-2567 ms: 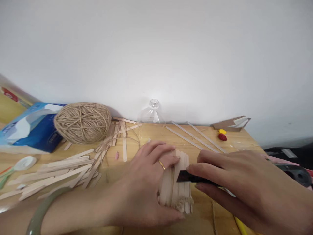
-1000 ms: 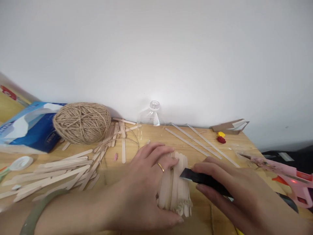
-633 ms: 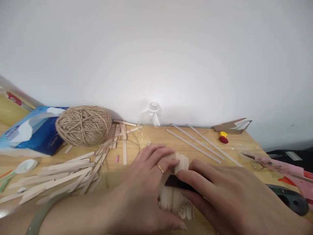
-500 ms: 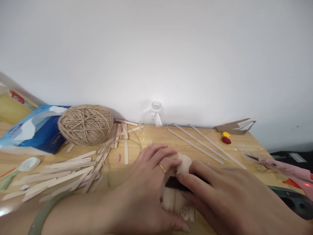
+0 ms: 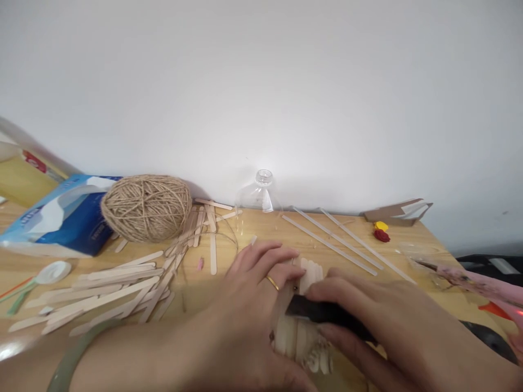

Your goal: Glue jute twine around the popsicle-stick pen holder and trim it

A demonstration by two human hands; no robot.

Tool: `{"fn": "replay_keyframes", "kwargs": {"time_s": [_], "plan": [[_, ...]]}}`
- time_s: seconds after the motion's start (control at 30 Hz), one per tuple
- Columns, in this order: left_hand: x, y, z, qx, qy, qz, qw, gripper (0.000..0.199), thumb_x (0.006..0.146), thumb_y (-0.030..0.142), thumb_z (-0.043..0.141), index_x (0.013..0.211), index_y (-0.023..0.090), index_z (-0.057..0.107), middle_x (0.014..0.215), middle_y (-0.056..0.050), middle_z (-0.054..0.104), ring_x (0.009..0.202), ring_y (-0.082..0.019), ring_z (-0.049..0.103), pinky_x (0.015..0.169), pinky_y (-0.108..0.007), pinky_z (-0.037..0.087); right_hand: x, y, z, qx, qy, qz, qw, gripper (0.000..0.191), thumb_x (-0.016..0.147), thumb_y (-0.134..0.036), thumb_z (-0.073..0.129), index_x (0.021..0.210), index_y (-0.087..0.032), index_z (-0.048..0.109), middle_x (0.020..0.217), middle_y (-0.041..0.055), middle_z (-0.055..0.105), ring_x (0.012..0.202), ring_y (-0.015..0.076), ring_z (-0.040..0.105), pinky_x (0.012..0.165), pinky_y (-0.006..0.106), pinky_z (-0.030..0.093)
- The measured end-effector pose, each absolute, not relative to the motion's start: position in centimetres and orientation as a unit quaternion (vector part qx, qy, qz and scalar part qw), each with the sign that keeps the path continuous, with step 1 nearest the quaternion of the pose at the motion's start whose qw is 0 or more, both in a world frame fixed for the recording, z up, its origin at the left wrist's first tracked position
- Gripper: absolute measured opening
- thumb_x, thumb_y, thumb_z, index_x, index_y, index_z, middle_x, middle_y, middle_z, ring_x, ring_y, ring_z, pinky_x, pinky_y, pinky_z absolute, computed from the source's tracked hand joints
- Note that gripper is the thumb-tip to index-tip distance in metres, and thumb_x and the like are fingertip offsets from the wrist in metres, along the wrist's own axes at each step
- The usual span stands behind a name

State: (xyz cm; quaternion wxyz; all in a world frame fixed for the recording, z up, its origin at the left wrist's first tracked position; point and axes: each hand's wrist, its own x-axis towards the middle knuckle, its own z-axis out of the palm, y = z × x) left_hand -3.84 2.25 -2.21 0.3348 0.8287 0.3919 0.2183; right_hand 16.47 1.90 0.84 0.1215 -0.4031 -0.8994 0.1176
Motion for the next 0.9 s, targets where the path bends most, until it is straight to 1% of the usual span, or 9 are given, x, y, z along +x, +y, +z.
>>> {"fn": "replay_keyframes", "kwargs": {"time_s": [0.1,0.2,0.23,0.3,0.37,0.47,0.57,0.73,0.9], "plan": [[-4.8,2.5,-1.7,0.823,0.363,0.199,0.388,0.084,0.055,0.051,0.077,0.127,0.022,0.042,0.141,-0.015,0.037,0.136,-0.037,0.018,0.106,-0.064,0.021,16.6,1.9,1.1,-0.46,-0.859,0.162,0.155,0.023,0.084,-0.03,0.049,0.106,-0.027,0.05,0.093,0.0023,0.068,0.079,0.0181,0.066,0.06,0.026,0.053],[-6.1,3.0,-1.1,0.801,0.361,0.196,0.436,0.069,0.068,0.037,0.073,0.128,0.025,0.042,0.146,-0.012,0.032,0.14,-0.031,0.013,0.106,-0.06,0.025,16.7,1.7,0.2,-0.499,-0.825,0.216,0.152,0.032,0.081,-0.033,0.055,0.111,-0.027,0.048,0.097,0.0031,0.068,0.085,0.0196,0.066,0.061,0.027,0.055],[-6.5,3.1,-0.9,0.792,0.371,0.205,0.44,0.062,0.07,0.032,0.072,0.125,0.026,0.046,0.146,-0.011,0.034,0.139,-0.029,0.017,0.106,-0.057,0.027,16.8,1.7,-0.2,-0.503,-0.819,0.234,0.147,0.035,0.08,-0.033,0.056,0.113,-0.026,0.048,0.098,0.0034,0.068,0.086,0.0198,0.066,0.064,0.028,0.055],[-7.0,3.6,-0.5,0.779,0.388,0.211,0.445,0.045,0.071,0.025,0.071,0.113,0.026,0.056,0.14,-0.008,0.043,0.133,-0.025,0.033,0.106,-0.052,0.03,16.8,1.6,-1.1,-0.513,-0.806,0.26,0.141,0.039,0.079,-0.034,0.056,0.117,-0.026,0.046,0.102,0.0041,0.068,0.09,0.0203,0.066,0.068,0.03,0.056],[-7.1,4.0,-0.3,0.778,0.402,0.208,0.436,0.034,0.069,0.024,0.072,0.101,0.024,0.062,0.133,-0.006,0.051,0.126,-0.024,0.044,0.104,-0.049,0.034,16.8,1.6,-1.7,-0.517,-0.799,0.271,0.146,0.039,0.08,-0.035,0.055,0.118,-0.026,0.046,0.102,0.0044,0.068,0.091,0.0209,0.066,0.068,0.031,0.056],[-6.9,4.4,-0.1,0.792,0.411,0.207,0.401,0.021,0.069,0.026,0.072,0.089,0.024,0.067,0.127,-0.004,0.056,0.121,-0.023,0.049,0.102,-0.046,0.038,16.6,1.6,-2.2,-0.518,-0.794,0.275,0.161,0.036,0.081,-0.034,0.055,0.116,-0.026,0.047,0.096,0.004,0.069,0.088,0.021,0.066,0.066,0.031,0.055],[-6.9,4.6,-0.1,0.83,0.378,0.231,0.339,0.006,0.075,0.027,0.068,0.08,0.023,0.068,0.121,-0.002,0.059,0.121,-0.021,0.047,0.103,-0.042,0.037,16.5,1.2,-2.4,-0.517,-0.795,0.261,0.18,0.033,0.083,-0.033,0.052,0.114,-0.025,0.047,0.093,0.0041,0.069,0.085,0.0204,0.067,0.064,0.03,0.055],[-7.4,4.6,1.0,0.897,0.305,0.2,0.249,0.009,0.082,0.024,0.061,0.077,0.023,0.069,0.095,-0.002,0.063,0.116,-0.018,0.045,0.101,-0.034,0.038,16.6,0.3,-2.6,-0.489,-0.821,0.225,0.19,0.028,0.087,-0.03,0.045,0.115,-0.025,0.043,0.089,0.0023,0.07,0.077,0.018,0.069,0.059,0.026,0.055],[-6.8,4.1,2.7,0.941,0.275,0.114,0.162,0.018,0.087,0.022,0.052,0.08,0.019,0.069,0.09,-0.004,0.065,0.105,-0.02,0.051,0.094,-0.033,0.045,16.7,0.2,-2.9,-0.468,-0.834,0.21,0.203,0.024,0.087,-0.028,0.045,0.111,-0.025,0.043,0.091,0.0004,0.071,0.075,0.0162,0.069,0.059,0.025,0.055]]}}
